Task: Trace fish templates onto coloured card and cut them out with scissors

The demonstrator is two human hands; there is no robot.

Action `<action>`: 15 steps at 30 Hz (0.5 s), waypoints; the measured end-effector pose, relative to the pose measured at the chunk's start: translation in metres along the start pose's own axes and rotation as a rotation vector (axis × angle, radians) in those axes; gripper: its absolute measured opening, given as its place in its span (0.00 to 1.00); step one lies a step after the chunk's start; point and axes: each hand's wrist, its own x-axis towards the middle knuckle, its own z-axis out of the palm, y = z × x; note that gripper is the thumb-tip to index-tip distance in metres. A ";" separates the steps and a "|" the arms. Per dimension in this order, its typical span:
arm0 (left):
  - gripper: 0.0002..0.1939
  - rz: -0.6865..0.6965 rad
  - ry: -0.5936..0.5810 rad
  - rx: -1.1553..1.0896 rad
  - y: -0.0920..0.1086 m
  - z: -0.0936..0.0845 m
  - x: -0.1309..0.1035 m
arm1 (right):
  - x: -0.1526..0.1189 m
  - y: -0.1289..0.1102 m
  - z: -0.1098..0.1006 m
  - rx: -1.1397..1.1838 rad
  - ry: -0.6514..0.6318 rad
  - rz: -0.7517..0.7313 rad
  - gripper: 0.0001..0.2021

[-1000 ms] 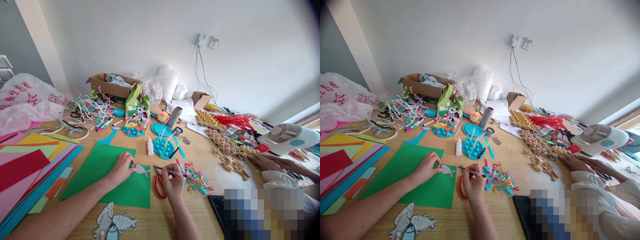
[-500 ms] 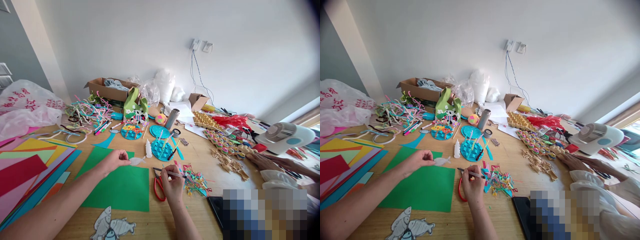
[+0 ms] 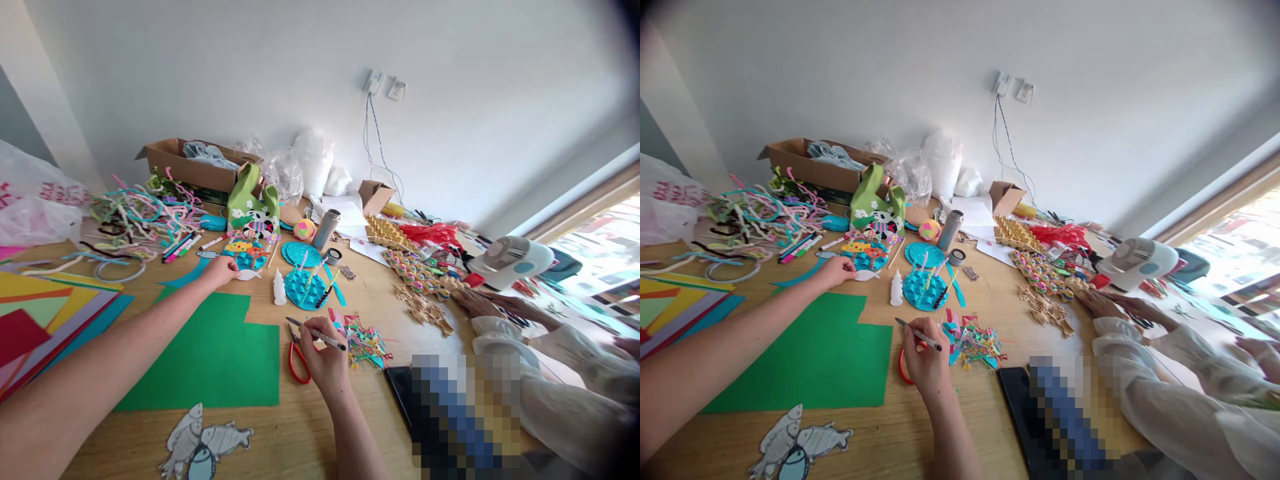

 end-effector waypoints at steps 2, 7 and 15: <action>0.16 0.007 -0.023 0.039 -0.001 -0.001 0.002 | -0.004 -0.006 -0.015 -0.027 0.046 -0.018 0.04; 0.11 0.057 -0.034 0.092 -0.002 -0.008 0.003 | -0.041 -0.008 -0.061 -0.227 -0.002 -0.152 0.09; 0.06 0.122 0.029 0.248 -0.001 -0.013 -0.006 | -0.101 0.012 -0.085 -0.711 -0.365 -0.121 0.19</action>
